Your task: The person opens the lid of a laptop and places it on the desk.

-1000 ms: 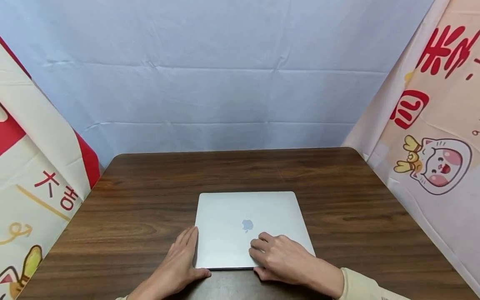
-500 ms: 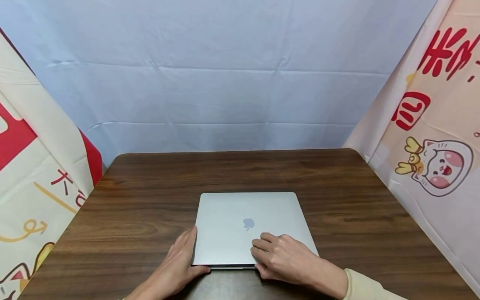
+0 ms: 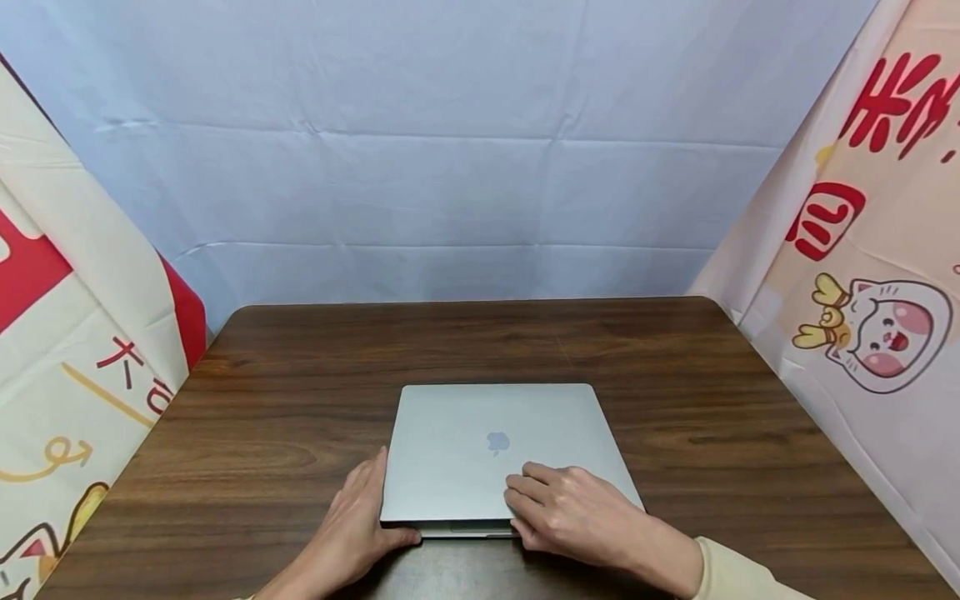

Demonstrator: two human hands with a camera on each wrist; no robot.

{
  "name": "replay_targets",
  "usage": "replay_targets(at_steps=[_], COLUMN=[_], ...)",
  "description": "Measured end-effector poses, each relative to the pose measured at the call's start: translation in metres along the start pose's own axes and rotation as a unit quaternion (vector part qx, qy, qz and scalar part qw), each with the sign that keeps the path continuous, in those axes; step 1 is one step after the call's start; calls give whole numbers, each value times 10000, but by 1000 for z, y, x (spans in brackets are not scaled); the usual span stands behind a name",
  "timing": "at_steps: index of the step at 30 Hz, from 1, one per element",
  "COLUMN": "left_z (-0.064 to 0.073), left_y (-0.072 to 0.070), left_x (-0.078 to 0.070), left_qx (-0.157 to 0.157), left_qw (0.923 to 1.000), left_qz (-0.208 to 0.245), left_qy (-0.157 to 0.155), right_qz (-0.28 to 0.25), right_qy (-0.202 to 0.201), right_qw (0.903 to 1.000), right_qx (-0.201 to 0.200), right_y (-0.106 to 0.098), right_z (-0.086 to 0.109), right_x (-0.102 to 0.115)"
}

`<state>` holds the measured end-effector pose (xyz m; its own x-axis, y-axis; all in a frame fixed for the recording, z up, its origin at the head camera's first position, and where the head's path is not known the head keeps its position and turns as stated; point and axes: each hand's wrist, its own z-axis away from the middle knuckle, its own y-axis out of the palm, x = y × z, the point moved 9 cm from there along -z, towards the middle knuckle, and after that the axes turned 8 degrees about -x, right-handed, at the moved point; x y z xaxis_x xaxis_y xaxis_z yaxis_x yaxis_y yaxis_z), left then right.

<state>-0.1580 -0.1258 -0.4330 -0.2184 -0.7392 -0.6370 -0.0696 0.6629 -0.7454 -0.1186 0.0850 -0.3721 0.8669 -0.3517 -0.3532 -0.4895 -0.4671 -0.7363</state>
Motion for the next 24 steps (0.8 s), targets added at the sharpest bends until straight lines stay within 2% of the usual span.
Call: replay_targets(at_steps=[4,12,15,19,24], left_z=[0,2,2,3,4], left_y=[-1,2,2,2,3], left_x=[3,10,11,11,16], left_qx=[6,211,237,259,322], left_qw=[10000,9988,9985,9984,9968], left_qz=[-10,-96,-121,-93,-66], left_qy=[-89,-439,-470,-494,-733], right_qz=[145,350,438,451,467], right_qy=[-88,-77,-98,-108,-103], right_qw=[9999,9993,9990,9989,9989], right_qx=[-22,-61,-75,-32,-3], right_y=[-1,-6,-7,-7,-8], right_z=[1,0,0,0,-1], right_x=[3,3,3,4,0])
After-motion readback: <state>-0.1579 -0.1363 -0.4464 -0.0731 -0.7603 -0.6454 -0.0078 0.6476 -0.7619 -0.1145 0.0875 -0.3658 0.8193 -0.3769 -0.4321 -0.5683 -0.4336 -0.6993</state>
